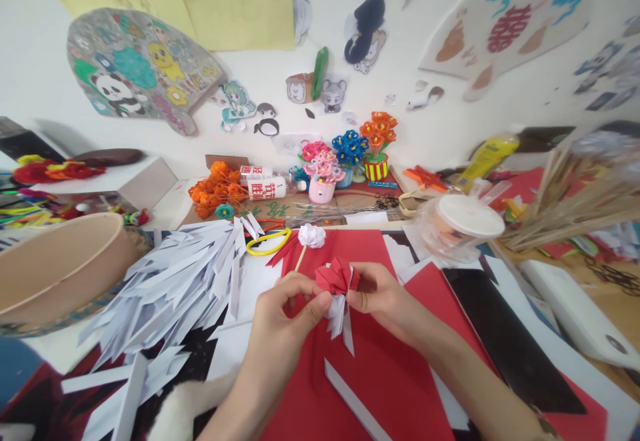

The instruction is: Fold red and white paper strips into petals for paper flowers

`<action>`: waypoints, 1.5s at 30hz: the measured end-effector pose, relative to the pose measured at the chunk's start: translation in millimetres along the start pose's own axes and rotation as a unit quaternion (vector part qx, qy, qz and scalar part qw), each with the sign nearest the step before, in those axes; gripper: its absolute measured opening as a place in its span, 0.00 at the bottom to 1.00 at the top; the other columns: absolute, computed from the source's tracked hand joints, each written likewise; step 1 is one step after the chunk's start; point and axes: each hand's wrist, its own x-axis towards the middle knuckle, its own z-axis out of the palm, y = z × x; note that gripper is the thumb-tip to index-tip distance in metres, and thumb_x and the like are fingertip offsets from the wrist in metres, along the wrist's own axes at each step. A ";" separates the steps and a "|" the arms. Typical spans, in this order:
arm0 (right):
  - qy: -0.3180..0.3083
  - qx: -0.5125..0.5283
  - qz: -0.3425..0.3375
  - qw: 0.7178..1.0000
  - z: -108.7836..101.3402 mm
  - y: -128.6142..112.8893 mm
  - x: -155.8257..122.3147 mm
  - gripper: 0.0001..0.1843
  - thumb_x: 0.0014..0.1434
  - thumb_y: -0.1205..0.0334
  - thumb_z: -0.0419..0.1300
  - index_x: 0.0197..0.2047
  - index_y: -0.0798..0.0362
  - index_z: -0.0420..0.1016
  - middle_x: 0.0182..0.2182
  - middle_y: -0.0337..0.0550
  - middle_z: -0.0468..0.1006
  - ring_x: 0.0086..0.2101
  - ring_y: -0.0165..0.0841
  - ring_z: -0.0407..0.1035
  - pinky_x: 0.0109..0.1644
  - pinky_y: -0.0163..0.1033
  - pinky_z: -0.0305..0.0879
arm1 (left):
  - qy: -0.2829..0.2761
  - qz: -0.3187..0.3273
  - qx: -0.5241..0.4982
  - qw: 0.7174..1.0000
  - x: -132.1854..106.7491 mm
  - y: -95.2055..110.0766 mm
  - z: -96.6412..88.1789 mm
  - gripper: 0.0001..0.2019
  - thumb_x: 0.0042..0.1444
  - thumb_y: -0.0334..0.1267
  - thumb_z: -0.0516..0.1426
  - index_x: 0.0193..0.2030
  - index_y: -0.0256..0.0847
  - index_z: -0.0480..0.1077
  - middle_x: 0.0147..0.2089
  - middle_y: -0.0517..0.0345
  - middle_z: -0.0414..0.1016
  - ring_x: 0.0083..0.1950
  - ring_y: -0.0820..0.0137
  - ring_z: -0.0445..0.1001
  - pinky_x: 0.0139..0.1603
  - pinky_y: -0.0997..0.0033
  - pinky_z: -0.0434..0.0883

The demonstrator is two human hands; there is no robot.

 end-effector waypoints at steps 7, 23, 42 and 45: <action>0.014 -0.037 -0.021 0.999 0.7 -1.4 0.6 0.16 0.54 0.53 0.71 0.43 0.51 0.81 0.39 0.44 0.82 0.41 0.38 0.74 0.49 0.43 0.69 | 0.028 0.013 0.040 0.999 -1.5 4.8 1.0 0.11 0.53 0.45 0.62 0.26 0.41 0.75 0.28 0.56 0.72 0.34 0.65 0.67 0.36 0.67 0.60; 0.021 -0.044 -0.018 0.999 0.1 -2.3 0.2 0.18 0.53 0.49 0.71 0.42 0.52 0.80 0.37 0.45 0.82 0.40 0.39 0.74 0.50 0.46 0.70 | 0.020 -0.020 -0.020 0.999 -6.7 9.7 8.0 0.11 0.55 0.46 0.62 0.32 0.39 0.77 0.32 0.54 0.74 0.35 0.66 0.69 0.36 0.69 0.65; 0.023 -0.036 -0.013 0.999 2.5 -3.2 1.7 0.16 0.52 0.51 0.72 0.41 0.52 0.81 0.35 0.42 0.80 0.37 0.37 0.73 0.47 0.44 0.69 | 0.028 -0.011 0.080 0.996 -0.1 5.3 5.0 0.15 0.55 0.46 0.58 0.23 0.41 0.72 0.30 0.53 0.74 0.35 0.62 0.69 0.33 0.68 0.61; 0.021 -0.030 -0.005 0.999 3.9 -3.0 1.8 0.16 0.52 0.51 0.72 0.40 0.52 0.81 0.34 0.42 0.80 0.37 0.36 0.73 0.47 0.43 0.69 | 0.016 -0.020 0.074 0.997 0.7 3.1 4.6 0.16 0.54 0.47 0.58 0.21 0.41 0.70 0.28 0.54 0.72 0.33 0.64 0.67 0.32 0.68 0.61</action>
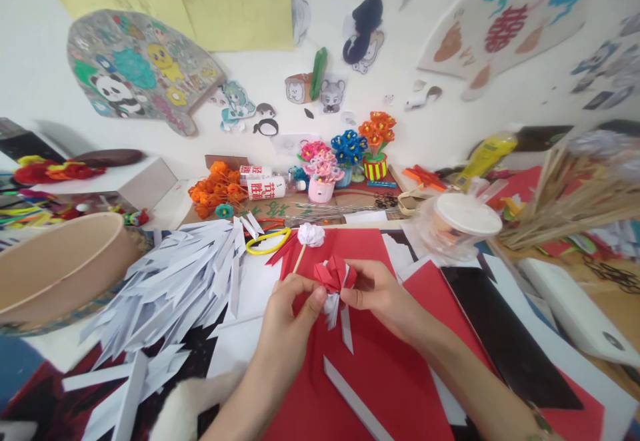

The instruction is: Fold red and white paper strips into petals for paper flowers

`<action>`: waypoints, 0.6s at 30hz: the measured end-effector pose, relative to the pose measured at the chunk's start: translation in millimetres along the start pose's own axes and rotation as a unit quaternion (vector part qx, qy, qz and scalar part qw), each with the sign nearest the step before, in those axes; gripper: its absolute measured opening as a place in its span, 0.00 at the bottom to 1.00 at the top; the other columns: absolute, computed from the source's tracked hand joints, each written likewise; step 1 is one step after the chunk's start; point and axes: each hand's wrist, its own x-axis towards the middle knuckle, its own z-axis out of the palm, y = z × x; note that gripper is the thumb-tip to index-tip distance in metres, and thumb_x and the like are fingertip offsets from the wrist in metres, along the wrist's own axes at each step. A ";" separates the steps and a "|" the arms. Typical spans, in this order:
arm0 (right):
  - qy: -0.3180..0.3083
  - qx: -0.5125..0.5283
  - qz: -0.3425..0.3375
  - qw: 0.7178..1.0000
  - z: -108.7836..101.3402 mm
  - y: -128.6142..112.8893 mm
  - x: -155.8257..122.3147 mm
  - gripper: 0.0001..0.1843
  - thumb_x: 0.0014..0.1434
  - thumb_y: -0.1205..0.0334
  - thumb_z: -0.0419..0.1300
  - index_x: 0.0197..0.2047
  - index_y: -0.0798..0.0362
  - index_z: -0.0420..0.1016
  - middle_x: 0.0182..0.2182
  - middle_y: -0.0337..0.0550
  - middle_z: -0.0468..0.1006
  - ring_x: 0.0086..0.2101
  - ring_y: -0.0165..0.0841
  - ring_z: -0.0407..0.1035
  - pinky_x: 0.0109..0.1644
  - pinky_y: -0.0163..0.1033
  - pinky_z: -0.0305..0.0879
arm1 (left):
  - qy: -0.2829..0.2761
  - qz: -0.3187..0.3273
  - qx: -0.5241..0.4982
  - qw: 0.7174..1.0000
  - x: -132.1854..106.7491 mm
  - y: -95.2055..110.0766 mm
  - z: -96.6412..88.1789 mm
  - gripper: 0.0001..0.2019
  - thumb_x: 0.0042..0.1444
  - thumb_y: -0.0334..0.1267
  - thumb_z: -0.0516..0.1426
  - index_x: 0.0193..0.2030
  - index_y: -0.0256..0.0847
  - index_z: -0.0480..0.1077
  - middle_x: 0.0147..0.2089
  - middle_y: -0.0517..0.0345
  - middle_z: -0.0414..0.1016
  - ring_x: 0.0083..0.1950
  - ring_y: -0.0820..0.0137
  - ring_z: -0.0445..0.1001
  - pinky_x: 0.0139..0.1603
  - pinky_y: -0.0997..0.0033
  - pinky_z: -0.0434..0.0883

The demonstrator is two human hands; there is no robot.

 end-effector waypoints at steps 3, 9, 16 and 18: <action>0.001 0.015 -0.005 1.000 0.0 0.5 0.3 0.17 0.52 0.50 0.72 0.40 0.51 0.81 0.35 0.42 0.80 0.38 0.37 0.72 0.47 0.43 0.69 | -0.003 -0.016 0.002 1.000 0.0 0.4 -0.4 0.15 0.55 0.48 0.58 0.23 0.41 0.72 0.27 0.56 0.71 0.31 0.65 0.65 0.32 0.69 0.60; -0.011 0.031 0.000 0.999 -0.9 2.8 -0.1 0.16 0.52 0.51 0.72 0.41 0.51 0.82 0.35 0.42 0.80 0.39 0.36 0.72 0.47 0.42 0.69 | -0.026 -0.033 -0.060 0.997 -4.1 1.0 1.4 0.20 0.56 0.52 0.58 0.21 0.41 0.66 0.26 0.58 0.66 0.29 0.68 0.62 0.30 0.70 0.59; -0.003 0.046 -0.009 0.999 -2.6 2.6 -0.3 0.16 0.52 0.52 0.73 0.41 0.51 0.82 0.35 0.42 0.80 0.36 0.35 0.71 0.44 0.40 0.68 | -0.004 -0.024 -0.068 0.997 1.9 -10.5 -0.3 0.18 0.54 0.54 0.60 0.26 0.40 0.72 0.27 0.59 0.69 0.30 0.69 0.64 0.31 0.71 0.59; 0.001 0.045 -0.019 0.999 -2.6 2.8 -0.3 0.15 0.52 0.53 0.72 0.40 0.51 0.81 0.34 0.42 0.79 0.37 0.34 0.71 0.45 0.40 0.67 | -0.011 -0.009 -0.039 0.999 4.6 -11.7 -2.6 0.19 0.54 0.54 0.60 0.25 0.40 0.73 0.27 0.58 0.71 0.30 0.68 0.65 0.32 0.71 0.60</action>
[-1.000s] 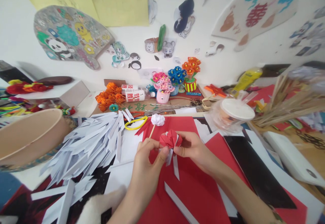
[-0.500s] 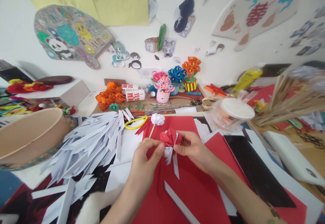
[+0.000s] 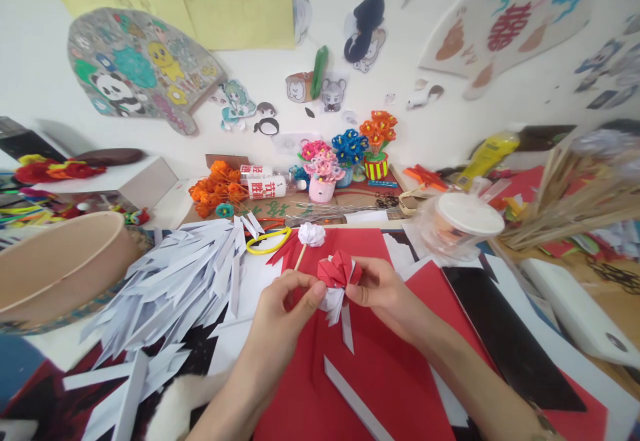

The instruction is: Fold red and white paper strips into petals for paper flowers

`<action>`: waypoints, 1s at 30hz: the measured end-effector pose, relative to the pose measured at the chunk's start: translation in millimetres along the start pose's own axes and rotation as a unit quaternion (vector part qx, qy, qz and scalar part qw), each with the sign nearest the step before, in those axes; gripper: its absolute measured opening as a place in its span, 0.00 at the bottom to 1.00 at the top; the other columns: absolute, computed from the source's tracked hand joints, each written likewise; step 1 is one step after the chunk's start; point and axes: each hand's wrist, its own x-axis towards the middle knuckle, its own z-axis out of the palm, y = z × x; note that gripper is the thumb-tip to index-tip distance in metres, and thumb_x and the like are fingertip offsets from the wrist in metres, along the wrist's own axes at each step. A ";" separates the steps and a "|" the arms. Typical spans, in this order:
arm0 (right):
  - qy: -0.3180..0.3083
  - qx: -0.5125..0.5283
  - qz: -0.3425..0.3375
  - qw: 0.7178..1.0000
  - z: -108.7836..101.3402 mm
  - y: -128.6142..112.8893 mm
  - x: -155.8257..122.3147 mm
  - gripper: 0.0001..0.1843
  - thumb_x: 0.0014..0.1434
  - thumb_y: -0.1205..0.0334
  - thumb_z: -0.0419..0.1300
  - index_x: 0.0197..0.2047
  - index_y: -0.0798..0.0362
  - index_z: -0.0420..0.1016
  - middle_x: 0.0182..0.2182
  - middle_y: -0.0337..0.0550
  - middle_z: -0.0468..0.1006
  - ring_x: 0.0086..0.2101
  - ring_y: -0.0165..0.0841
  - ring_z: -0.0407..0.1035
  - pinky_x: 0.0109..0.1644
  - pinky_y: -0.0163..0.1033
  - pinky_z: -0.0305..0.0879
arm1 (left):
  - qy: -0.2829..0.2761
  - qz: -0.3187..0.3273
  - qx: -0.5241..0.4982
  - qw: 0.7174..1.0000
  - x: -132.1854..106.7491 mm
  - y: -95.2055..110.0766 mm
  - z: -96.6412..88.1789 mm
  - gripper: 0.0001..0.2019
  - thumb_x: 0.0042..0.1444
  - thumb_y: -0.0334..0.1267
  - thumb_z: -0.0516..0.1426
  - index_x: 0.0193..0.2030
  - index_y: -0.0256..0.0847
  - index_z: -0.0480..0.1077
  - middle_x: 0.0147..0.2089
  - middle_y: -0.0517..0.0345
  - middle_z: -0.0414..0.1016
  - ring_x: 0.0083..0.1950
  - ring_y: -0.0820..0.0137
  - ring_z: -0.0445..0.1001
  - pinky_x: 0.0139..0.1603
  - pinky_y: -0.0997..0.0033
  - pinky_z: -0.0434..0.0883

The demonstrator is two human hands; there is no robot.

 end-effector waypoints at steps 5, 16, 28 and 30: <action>0.012 -0.014 -0.026 0.999 1.3 0.7 -0.4 0.10 0.54 0.55 0.71 0.36 0.51 0.79 0.32 0.39 0.77 0.34 0.33 0.70 0.44 0.40 0.68 | -0.025 0.001 0.037 0.999 -2.5 11.9 -2.5 0.16 0.54 0.51 0.60 0.25 0.40 0.73 0.30 0.56 0.74 0.34 0.66 0.68 0.37 0.68 0.62; 0.024 -0.042 -0.026 0.998 -0.9 0.8 -0.5 0.13 0.54 0.53 0.71 0.41 0.50 0.80 0.36 0.42 0.79 0.38 0.36 0.72 0.46 0.42 0.69 | 0.059 0.030 0.068 0.996 -5.6 16.9 -1.0 0.09 0.52 0.44 0.61 0.30 0.42 0.77 0.34 0.55 0.76 0.38 0.62 0.68 0.42 0.64 0.60; -0.001 0.012 -0.006 1.000 -1.7 1.1 0.4 0.16 0.53 0.50 0.72 0.42 0.50 0.82 0.35 0.41 0.80 0.36 0.33 0.71 0.44 0.38 0.67 | -0.028 0.016 -0.068 0.997 -6.7 12.0 -1.4 0.12 0.55 0.45 0.63 0.27 0.40 0.74 0.30 0.59 0.71 0.34 0.70 0.65 0.40 0.69 0.60; -0.017 0.040 0.002 0.999 -1.0 2.2 0.1 0.19 0.51 0.48 0.72 0.42 0.50 0.83 0.36 0.42 0.81 0.36 0.33 0.72 0.45 0.38 0.67 | -0.048 0.000 -0.115 0.992 -7.6 11.8 -0.3 0.12 0.55 0.45 0.65 0.27 0.40 0.74 0.30 0.60 0.69 0.34 0.72 0.64 0.38 0.71 0.60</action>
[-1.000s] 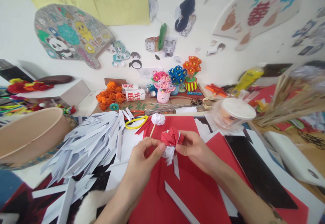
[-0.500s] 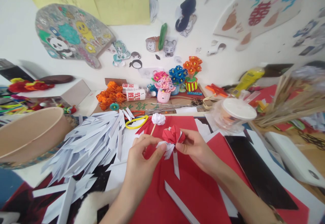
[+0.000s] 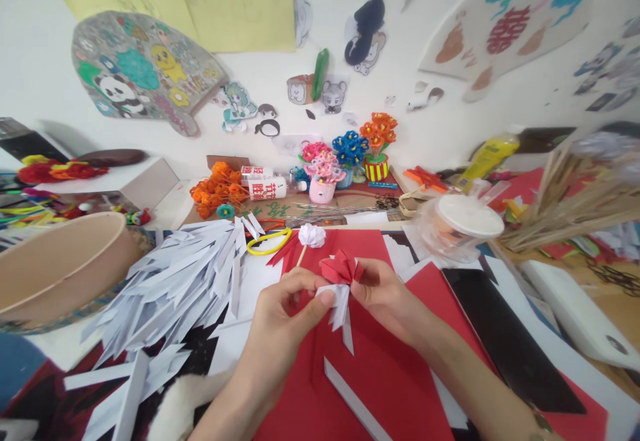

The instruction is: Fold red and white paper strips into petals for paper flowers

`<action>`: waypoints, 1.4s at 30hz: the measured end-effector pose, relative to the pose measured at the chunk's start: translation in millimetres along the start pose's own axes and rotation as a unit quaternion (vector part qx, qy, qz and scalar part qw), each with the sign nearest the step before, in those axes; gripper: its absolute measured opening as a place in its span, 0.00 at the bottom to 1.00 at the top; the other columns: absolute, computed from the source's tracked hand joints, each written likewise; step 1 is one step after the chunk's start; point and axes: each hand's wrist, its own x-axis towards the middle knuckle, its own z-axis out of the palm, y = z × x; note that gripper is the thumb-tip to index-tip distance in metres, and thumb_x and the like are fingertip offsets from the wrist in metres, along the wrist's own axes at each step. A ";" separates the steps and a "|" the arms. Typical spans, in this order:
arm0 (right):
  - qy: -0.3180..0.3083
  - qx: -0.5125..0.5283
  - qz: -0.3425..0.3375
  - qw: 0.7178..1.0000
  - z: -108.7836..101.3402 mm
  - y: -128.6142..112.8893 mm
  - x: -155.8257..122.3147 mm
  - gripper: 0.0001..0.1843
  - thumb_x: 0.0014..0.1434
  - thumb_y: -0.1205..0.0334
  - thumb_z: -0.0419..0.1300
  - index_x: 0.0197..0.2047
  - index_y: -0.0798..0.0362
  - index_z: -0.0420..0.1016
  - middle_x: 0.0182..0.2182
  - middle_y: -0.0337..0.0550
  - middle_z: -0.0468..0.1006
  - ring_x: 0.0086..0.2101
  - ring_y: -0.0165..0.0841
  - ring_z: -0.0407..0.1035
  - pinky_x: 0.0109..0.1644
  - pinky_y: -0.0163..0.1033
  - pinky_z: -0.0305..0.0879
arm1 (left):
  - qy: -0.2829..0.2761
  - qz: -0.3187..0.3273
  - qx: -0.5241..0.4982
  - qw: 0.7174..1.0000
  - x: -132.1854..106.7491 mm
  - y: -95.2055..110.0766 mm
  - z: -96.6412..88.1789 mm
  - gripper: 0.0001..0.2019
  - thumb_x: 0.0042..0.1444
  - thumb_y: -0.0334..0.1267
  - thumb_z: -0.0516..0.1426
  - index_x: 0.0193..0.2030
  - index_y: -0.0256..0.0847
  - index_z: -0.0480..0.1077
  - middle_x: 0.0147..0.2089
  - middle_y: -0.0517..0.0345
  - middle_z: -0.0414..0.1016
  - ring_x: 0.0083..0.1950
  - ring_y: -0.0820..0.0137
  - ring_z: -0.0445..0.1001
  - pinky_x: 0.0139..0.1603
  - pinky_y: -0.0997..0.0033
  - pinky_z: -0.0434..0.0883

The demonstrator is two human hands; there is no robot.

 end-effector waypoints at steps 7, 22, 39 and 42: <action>-0.011 0.064 0.039 0.997 1.0 4.0 -1.3 0.21 0.49 0.46 0.73 0.42 0.49 0.83 0.31 0.41 0.78 0.34 0.33 0.71 0.44 0.39 0.67 | -0.004 -0.036 -0.121 0.992 -1.6 -4.3 5.1 0.10 0.53 0.44 0.66 0.33 0.40 0.78 0.33 0.58 0.70 0.36 0.70 0.66 0.38 0.72 0.62; -0.014 0.062 0.079 0.995 4.4 2.2 -2.7 0.22 0.49 0.43 0.72 0.41 0.48 0.81 0.38 0.45 0.80 0.41 0.38 0.74 0.45 0.42 0.70 | 0.014 0.013 -0.020 1.000 -3.7 3.2 7.6 0.12 0.57 0.46 0.62 0.29 0.40 0.72 0.33 0.58 0.69 0.34 0.70 0.64 0.34 0.72 0.60; 0.094 -0.535 -0.338 0.768 16.5 -23.8 -11.7 0.06 0.63 0.70 0.61 0.36 0.49 0.76 0.30 0.41 0.77 0.31 0.33 0.72 0.35 0.39 0.69 | 0.037 0.049 0.166 0.984 3.1 7.8 -2.3 0.11 0.56 0.45 0.60 0.29 0.41 0.77 0.30 0.56 0.76 0.32 0.67 0.66 0.35 0.69 0.62; 0.105 -0.541 -0.331 0.766 16.6 -23.1 -11.3 0.05 0.63 0.68 0.63 0.35 0.49 0.76 0.29 0.41 0.78 0.30 0.34 0.72 0.34 0.39 0.69 | 0.033 0.072 0.181 0.980 4.3 10.4 -3.1 0.11 0.55 0.45 0.61 0.28 0.42 0.77 0.30 0.56 0.77 0.33 0.66 0.67 0.36 0.68 0.63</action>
